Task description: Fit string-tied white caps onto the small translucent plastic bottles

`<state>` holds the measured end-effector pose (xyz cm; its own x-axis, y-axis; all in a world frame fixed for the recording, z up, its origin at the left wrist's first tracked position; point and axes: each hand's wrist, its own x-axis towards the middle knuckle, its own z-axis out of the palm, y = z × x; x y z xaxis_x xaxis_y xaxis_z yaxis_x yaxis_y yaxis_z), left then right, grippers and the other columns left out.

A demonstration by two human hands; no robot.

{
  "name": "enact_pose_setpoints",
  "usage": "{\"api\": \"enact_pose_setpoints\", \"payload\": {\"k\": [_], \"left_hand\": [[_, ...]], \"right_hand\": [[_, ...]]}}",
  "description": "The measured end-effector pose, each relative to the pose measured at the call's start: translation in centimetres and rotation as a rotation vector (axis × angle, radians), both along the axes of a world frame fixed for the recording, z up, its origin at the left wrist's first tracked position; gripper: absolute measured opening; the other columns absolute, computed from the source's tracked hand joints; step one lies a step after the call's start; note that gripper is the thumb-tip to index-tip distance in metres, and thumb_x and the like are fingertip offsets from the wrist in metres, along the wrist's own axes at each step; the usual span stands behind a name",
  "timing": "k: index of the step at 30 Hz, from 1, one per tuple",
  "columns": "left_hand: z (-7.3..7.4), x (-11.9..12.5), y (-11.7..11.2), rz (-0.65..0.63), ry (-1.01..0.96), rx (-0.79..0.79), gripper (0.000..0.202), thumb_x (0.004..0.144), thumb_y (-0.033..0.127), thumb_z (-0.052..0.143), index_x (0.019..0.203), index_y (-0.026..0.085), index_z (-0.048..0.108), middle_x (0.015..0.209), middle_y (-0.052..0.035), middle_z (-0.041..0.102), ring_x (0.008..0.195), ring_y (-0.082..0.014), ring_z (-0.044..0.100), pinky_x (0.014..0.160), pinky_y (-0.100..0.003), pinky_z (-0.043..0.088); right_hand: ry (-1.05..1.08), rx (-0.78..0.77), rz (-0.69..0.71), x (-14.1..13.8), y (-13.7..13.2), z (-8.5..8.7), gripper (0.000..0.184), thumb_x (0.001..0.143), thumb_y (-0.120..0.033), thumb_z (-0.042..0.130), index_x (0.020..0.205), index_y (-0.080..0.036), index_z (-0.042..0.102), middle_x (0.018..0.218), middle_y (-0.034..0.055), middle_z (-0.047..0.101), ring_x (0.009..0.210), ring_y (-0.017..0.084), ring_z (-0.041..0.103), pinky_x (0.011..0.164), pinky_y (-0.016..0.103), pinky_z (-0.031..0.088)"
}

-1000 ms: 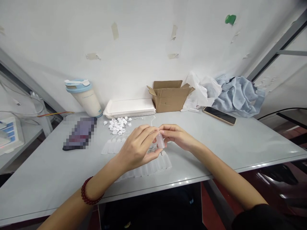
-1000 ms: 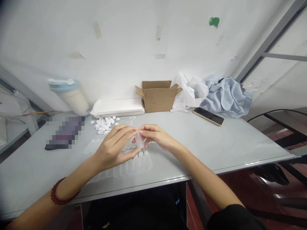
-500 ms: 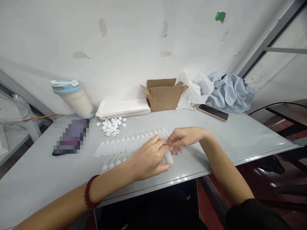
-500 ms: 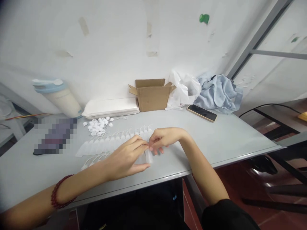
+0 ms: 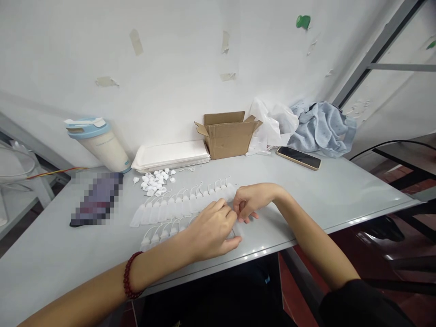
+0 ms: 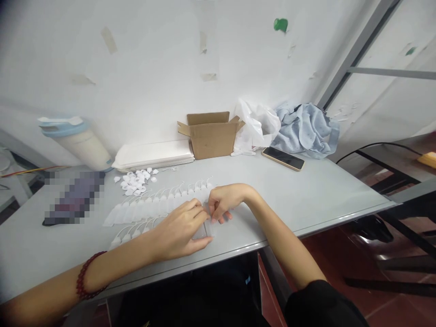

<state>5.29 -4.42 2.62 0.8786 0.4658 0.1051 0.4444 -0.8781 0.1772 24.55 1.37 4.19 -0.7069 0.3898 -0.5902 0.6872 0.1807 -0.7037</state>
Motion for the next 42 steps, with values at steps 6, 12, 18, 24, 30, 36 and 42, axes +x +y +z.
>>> {"api": "enact_pose_setpoints", "payload": {"k": [6,12,18,24,30,36,42], "left_hand": [[-0.1,-0.2,-0.1,-0.048,-0.024,0.032,0.029,0.084,0.036,0.058,0.085,0.009,0.065,0.078,-0.009,0.061,0.082,-0.0244,0.052,0.076,-0.037,0.048],[-0.2,-0.3,0.0,-0.041,-0.026,0.062,0.028,0.084,0.035,0.057,0.086,0.008,0.065,0.077,-0.009,0.061,0.08,-0.0243,0.051,0.075,-0.037,0.048],[-0.1,-0.2,-0.1,-0.026,-0.008,0.059,0.027,0.085,0.034,0.055,0.085,0.009,0.064,0.077,-0.0087,0.06,0.08,-0.0241,0.05,0.074,-0.037,0.048],[-0.1,-0.5,-0.1,-0.01,-0.009,0.023,0.028,0.083,0.036,0.058,0.092,0.01,0.063,0.085,-0.0099,0.061,0.085,-0.0257,0.051,0.076,-0.039,0.048],[0.4,-1.4,0.6,0.02,-0.131,0.025,0.026,0.085,0.035,0.057,0.096,0.012,0.062,0.092,-0.0112,0.063,0.09,-0.0262,0.052,0.078,-0.04,0.048],[1.1,-4.2,5.3,0.327,-0.22,0.011,0.025,0.088,0.027,0.041,0.093,0.013,0.061,0.095,-0.0117,0.065,0.098,-0.0268,0.054,0.082,-0.041,0.048],[0.6,-8.4,12.4,0.627,-0.172,0.002,0.028,0.077,0.024,0.042,0.084,0.016,0.067,0.095,-0.0099,0.071,0.095,-0.0288,0.062,0.085,-0.04,0.047]], "right_hand": [[0.003,-0.014,-0.008,-0.1,0.0,-0.1,0.014,0.072,-0.022,0.06,0.077,-0.011,0.066,0.064,-0.0005,0.064,0.049,0.01,0.058,0.055,0.023,0.042],[-0.027,-0.009,-0.01,-0.3,0.0,0.0,0.014,0.072,-0.023,0.061,0.077,-0.011,0.066,0.063,-0.0006,0.064,0.05,0.01,0.058,0.052,0.022,0.039],[-0.031,-0.002,-0.002,-0.3,0.0,0.0,0.015,0.072,-0.024,0.061,0.077,-0.011,0.065,0.064,-0.0001,0.064,0.05,0.01,0.059,0.052,0.021,0.04],[-0.043,-0.003,-0.007,-0.4,0.0,-0.2,0.018,0.072,-0.028,0.063,0.078,-0.011,0.066,0.064,0.0002,0.065,0.05,0.01,0.059,0.052,0.022,0.04],[-0.008,-0.009,-0.036,0.2,0.1,0.2,0.024,0.073,-0.036,0.066,0.074,-0.012,0.064,0.065,0.0018,0.066,0.049,0.01,0.058,0.048,0.021,0.035],[0.199,0.27,-0.407,2.4,0.7,1.3,0.031,0.078,-0.044,0.06,0.069,-0.015,0.059,0.061,0.0012,0.063,0.043,0.007,0.048,0.045,0.022,0.031],[-0.026,1.024,-0.862,5.2,4.5,-1.8,0.024,0.086,-0.029,0.046,0.088,-0.012,0.063,0.08,0.0097,0.069,0.069,0.018,0.061,0.067,0.028,0.045]]}}
